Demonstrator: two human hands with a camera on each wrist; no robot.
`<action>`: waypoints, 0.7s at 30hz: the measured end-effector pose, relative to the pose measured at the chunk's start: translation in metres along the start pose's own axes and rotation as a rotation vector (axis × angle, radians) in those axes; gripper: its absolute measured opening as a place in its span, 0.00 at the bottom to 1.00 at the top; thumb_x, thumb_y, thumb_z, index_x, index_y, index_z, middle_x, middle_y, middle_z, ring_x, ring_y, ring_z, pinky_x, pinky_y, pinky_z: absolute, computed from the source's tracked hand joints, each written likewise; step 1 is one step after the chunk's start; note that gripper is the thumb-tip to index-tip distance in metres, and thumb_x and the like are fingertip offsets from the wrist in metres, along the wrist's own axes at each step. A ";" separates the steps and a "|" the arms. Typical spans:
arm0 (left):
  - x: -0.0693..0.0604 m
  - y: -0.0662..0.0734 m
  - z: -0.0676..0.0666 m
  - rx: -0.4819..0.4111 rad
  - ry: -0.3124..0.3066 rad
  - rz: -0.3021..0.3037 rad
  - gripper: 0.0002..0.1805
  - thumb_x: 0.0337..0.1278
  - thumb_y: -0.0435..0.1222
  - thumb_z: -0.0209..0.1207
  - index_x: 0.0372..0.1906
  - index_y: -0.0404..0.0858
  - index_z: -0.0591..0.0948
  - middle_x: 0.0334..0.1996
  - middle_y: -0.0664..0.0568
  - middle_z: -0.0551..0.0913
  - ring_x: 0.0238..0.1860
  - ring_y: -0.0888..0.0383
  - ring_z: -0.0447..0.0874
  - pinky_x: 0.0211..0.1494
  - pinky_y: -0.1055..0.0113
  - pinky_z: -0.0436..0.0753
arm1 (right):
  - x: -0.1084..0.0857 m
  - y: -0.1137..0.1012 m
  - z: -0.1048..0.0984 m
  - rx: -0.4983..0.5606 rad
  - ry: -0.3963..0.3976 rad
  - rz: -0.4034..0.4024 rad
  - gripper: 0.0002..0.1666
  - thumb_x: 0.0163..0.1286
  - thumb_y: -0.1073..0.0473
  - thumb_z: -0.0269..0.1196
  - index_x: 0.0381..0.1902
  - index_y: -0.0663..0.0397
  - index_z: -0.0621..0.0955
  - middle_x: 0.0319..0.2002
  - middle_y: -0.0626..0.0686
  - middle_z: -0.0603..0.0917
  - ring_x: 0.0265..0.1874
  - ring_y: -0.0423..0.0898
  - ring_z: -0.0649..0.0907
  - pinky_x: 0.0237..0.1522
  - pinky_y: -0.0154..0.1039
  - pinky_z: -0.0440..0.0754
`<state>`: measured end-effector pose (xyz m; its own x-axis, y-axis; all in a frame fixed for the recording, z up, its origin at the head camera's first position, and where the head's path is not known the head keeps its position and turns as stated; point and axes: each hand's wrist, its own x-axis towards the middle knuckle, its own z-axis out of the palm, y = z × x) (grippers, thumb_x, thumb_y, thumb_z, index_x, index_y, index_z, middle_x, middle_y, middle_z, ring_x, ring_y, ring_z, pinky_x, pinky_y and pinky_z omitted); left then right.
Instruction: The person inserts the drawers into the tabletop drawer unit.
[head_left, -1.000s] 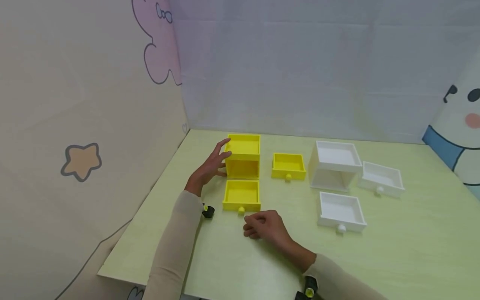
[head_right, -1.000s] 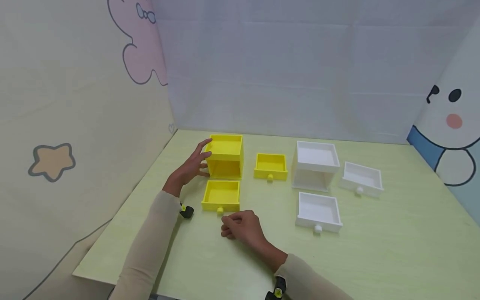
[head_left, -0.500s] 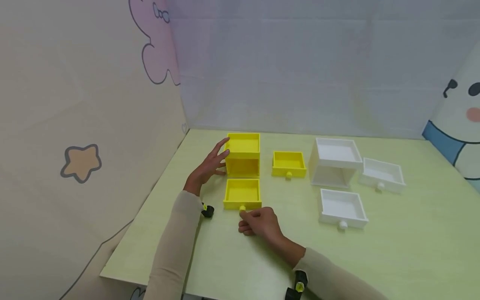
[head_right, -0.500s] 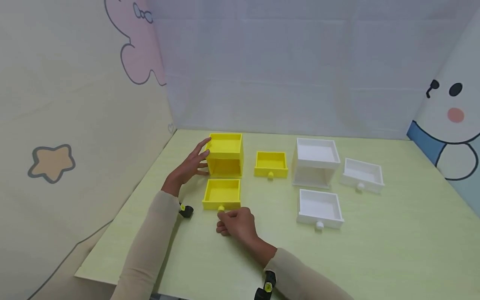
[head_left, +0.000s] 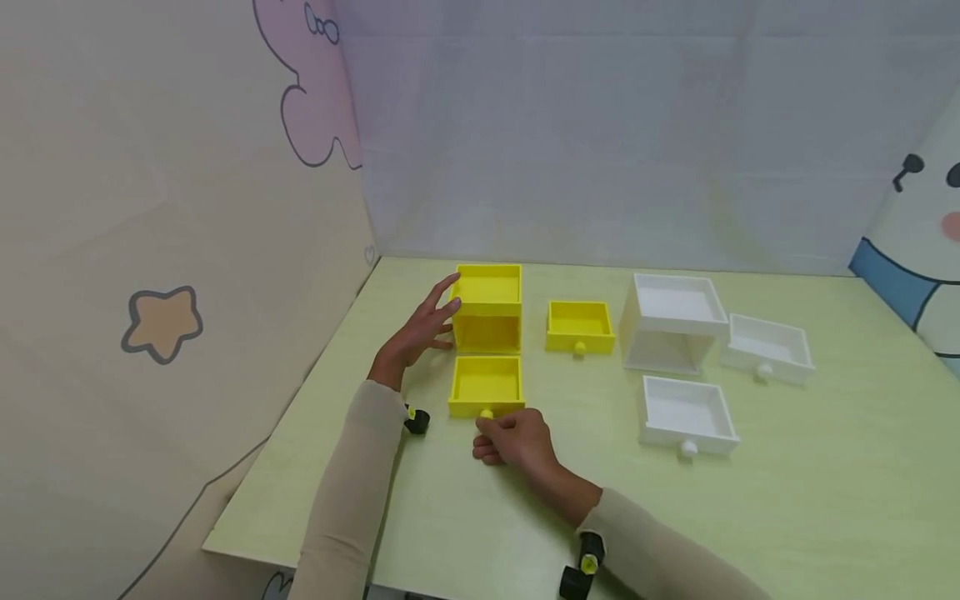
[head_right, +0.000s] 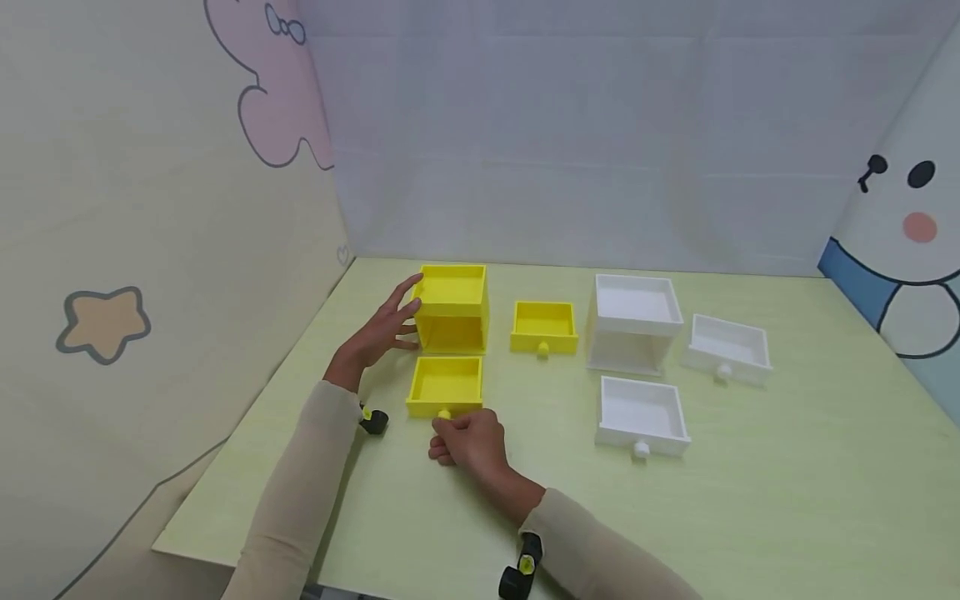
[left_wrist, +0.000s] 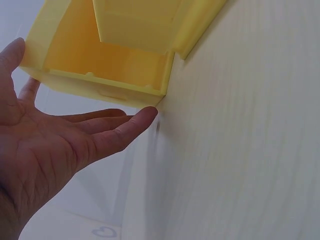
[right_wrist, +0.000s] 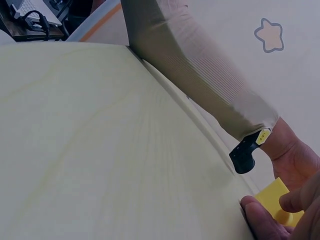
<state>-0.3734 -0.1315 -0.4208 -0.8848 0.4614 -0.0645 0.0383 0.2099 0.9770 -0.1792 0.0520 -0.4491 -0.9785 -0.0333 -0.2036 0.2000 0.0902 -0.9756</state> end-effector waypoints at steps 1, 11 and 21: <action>0.000 0.000 0.000 0.002 0.002 -0.001 0.32 0.68 0.61 0.52 0.72 0.78 0.54 0.79 0.52 0.47 0.69 0.31 0.63 0.59 0.35 0.73 | 0.001 0.000 0.000 -0.001 0.003 0.001 0.19 0.70 0.57 0.65 0.35 0.74 0.86 0.27 0.61 0.88 0.26 0.52 0.89 0.28 0.38 0.85; 0.004 0.001 -0.002 -0.002 0.007 0.011 0.32 0.67 0.61 0.52 0.72 0.78 0.55 0.78 0.51 0.49 0.69 0.31 0.63 0.59 0.35 0.72 | 0.005 -0.003 0.002 0.029 0.053 0.012 0.21 0.72 0.55 0.64 0.36 0.75 0.85 0.27 0.61 0.88 0.26 0.52 0.89 0.29 0.38 0.85; 0.000 0.001 -0.001 0.019 0.016 -0.020 0.33 0.67 0.62 0.52 0.73 0.77 0.54 0.78 0.52 0.49 0.69 0.31 0.63 0.60 0.34 0.72 | 0.008 -0.005 0.004 0.095 0.035 0.089 0.21 0.74 0.56 0.61 0.38 0.75 0.83 0.29 0.63 0.88 0.27 0.52 0.89 0.29 0.38 0.85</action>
<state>-0.3738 -0.1317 -0.4193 -0.8927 0.4433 -0.0807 0.0290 0.2352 0.9715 -0.1876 0.0472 -0.4461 -0.9574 0.0052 -0.2888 0.2887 -0.0035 -0.9574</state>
